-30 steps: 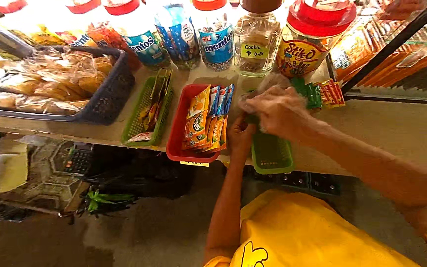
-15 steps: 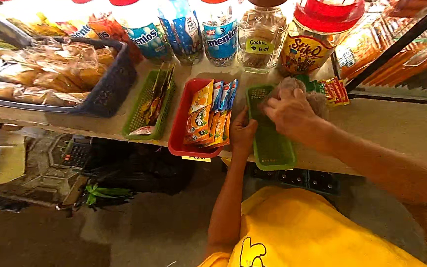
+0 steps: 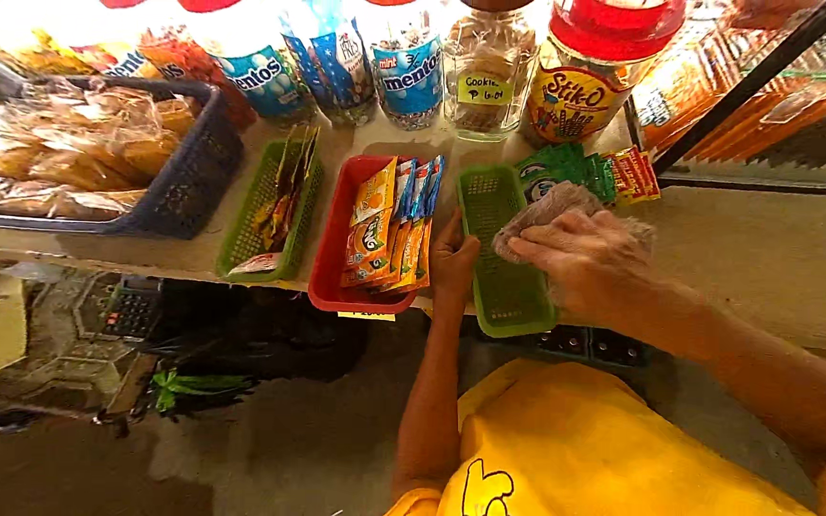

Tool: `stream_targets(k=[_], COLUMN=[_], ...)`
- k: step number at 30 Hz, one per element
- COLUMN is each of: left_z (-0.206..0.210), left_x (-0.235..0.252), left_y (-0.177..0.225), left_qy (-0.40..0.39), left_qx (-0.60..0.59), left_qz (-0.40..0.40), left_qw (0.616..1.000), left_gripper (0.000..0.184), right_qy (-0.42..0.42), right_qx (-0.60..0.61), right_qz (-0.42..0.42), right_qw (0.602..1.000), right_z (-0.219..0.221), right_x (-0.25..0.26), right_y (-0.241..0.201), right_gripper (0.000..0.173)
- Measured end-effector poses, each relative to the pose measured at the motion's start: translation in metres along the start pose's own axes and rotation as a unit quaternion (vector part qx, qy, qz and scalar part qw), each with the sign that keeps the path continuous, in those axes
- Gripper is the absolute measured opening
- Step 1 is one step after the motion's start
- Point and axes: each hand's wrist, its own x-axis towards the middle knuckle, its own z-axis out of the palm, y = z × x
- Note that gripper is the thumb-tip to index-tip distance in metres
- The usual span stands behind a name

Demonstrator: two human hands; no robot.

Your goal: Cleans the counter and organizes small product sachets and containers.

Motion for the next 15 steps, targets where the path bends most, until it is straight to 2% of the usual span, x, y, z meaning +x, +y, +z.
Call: stream_targets(k=[3, 7, 9, 12, 15], left_z=[0.001, 0.002, 0.0, -0.002, -0.003], left_x=[-0.001, 0.0, 0.002, 0.001, -0.006], left_y=[0.002, 0.003, 0.01, 0.016, 0.024], left_qy=[0.014, 0.031, 0.026, 0.015, 0.009], left_qx=[0.002, 0.019, 0.021, 0.014, 0.064], left_qz=[-0.008, -0.015, -0.033, -0.048, -0.041], left_qw=[1.0, 0.999, 0.999, 0.999, 0.997], left_gripper=[0.051, 0.049, 0.049, 0.049, 0.047], right_qy=[-0.017, 0.005, 0.041, 0.06, 0.021], right_qx=[0.006, 0.048, 0.015, -0.043, -0.057], right_qz=[0.008, 0.031, 0.094, 0.222, 0.308], right_qw=[1.0, 0.998, 0.995, 0.972, 0.95], right_z=[0.015, -0.014, -0.029, -0.047, -0.035], right_x=[-0.016, -0.039, -0.058, -0.085, -0.106], right_y=[-0.006, -0.005, 0.007, 0.028, 0.055], right_gripper=[0.035, 0.029, 0.029, 0.037, 0.037])
